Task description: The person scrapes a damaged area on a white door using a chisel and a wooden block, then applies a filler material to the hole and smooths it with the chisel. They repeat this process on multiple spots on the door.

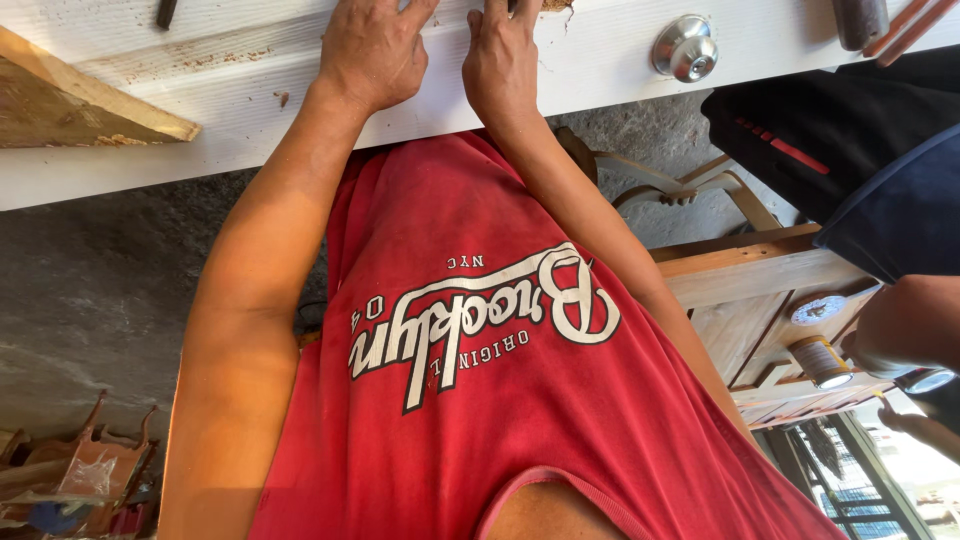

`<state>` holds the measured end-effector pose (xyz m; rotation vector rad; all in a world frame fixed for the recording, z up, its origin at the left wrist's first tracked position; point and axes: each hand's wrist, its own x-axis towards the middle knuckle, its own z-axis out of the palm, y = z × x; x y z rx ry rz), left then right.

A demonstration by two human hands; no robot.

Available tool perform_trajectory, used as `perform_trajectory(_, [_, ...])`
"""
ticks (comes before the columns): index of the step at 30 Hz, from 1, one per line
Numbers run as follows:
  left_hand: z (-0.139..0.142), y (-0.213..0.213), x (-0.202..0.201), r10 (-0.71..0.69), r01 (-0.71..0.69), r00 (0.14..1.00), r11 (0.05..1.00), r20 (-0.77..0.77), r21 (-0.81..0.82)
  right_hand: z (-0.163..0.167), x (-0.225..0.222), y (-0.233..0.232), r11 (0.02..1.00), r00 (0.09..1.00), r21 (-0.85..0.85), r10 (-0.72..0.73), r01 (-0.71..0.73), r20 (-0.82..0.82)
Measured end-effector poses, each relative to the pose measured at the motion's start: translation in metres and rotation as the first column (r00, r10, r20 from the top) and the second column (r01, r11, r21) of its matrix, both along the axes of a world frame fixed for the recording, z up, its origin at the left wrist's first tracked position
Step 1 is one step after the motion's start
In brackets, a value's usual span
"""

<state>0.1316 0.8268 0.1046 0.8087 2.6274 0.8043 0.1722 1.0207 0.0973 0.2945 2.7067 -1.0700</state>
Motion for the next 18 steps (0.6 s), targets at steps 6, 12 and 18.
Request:
perform_trajectory(6, [-0.001, 0.008, 0.002, -0.004, 0.004, 1.000, 1.000, 0.012, 0.002, -0.002, 0.002, 0.002, 0.999, 0.999, 0.015, 0.037, -0.037, -0.031])
perform_trajectory(12, [-0.003, 0.013, 0.003, -0.003, 0.003, 1.000, 0.999, -0.014, 0.037, 0.014, 0.009, 0.019, 0.998, 0.998, 0.015, 0.061, -0.061, -0.033])
perform_trajectory(18, [-0.002, 0.016, 0.003, -0.020, 0.024, 0.993, 0.999, 0.117, -0.033, 0.030, -0.006, 0.101, 0.988, 0.989, 0.085, 0.133, -0.127, -0.067])
